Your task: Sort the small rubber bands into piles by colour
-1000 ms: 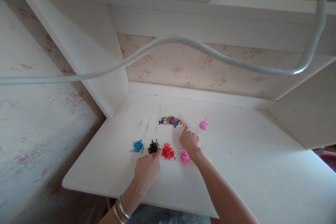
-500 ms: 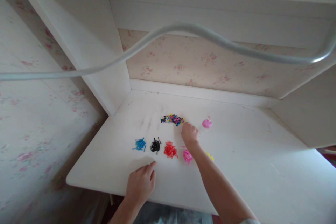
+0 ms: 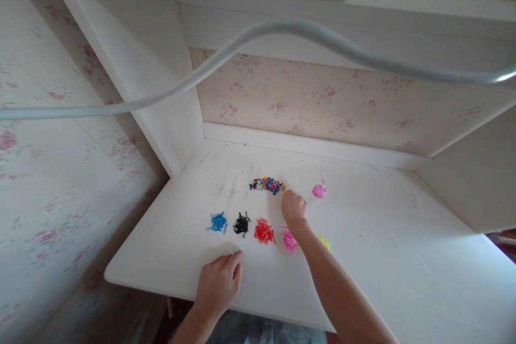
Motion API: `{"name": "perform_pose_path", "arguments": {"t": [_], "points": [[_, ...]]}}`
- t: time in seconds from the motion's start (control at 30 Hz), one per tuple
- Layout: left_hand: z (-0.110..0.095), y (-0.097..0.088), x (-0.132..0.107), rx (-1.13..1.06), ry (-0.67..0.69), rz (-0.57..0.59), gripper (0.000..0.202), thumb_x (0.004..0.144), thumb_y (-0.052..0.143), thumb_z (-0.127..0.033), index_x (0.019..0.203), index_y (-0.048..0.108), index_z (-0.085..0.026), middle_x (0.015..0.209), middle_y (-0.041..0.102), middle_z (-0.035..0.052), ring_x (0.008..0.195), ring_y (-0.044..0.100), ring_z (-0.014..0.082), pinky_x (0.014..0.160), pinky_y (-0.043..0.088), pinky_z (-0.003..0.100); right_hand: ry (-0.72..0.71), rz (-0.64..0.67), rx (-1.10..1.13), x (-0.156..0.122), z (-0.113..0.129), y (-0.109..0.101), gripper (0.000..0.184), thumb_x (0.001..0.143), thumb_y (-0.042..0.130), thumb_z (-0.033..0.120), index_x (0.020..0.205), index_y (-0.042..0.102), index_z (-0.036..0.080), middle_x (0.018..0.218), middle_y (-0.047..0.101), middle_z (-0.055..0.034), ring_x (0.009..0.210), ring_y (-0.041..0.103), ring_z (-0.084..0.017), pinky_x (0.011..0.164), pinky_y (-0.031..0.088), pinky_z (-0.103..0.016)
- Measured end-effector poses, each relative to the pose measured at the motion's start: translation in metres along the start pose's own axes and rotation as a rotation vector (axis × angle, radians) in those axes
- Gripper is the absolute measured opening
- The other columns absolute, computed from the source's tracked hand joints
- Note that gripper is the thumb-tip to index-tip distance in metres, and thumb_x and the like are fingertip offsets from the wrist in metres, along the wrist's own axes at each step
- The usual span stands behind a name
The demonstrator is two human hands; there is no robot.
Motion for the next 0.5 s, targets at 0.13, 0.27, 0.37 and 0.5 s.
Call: {"name": "perform_pose_path", "arguments": {"t": [0.13,0.27,0.37,0.5], "points": [[-0.001,0.000,-0.001,0.015,0.004,-0.009,0.031,0.085,0.044,-0.013,0.104,0.065,-0.025,0.085,0.074,0.0018,0.076,0.069,0.0145,0.068,0.050,0.022,0.049,0.012,-0.007,-0.003,-0.009,0.003,0.032,0.091,0.057,0.033,0.117,0.056,0.015,0.114,0.060,-0.0070,0.095,0.062,-0.018,0.081,0.052,-0.038],[0.000,0.000,-0.001,0.028,-0.007,-0.008,0.031,0.086,0.044,-0.014,0.103,0.065,-0.026,0.084,0.074,0.0008,0.075,0.068,0.0143,0.068,0.049,0.022,0.085,0.015,-0.011,-0.003,-0.014,0.008,0.030,0.091,0.057,0.033,0.115,0.057,0.014,0.112,0.061,-0.0066,0.094,0.062,-0.017,0.080,0.053,-0.037],[0.000,0.000,0.000,0.025,-0.006,-0.002,0.030,0.085,0.044,-0.014,0.104,0.064,-0.026,0.084,0.074,0.0008,0.076,0.068,0.0148,0.069,0.049,0.023,0.099,0.004,-0.005,-0.003,-0.015,0.008,0.030,0.092,0.056,0.034,0.114,0.057,0.014,0.110,0.062,-0.0061,0.093,0.062,-0.017,0.080,0.053,-0.037],[-0.001,0.000,-0.001,0.010,0.004,-0.008,0.030,0.085,0.044,-0.014,0.104,0.064,-0.025,0.084,0.074,0.0015,0.076,0.068,0.0147,0.068,0.049,0.023,0.080,0.000,0.020,-0.007,-0.013,0.004,0.027,0.094,0.052,0.031,0.113,0.058,0.012,0.104,0.065,-0.0076,0.093,0.064,-0.019,0.081,0.052,-0.038]]}}
Point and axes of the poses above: each hand's wrist, its own x-axis towards the middle knuckle, its own y-axis out of the palm, z = x × y, the point moved 9 cm from there along x, towards the middle knuckle
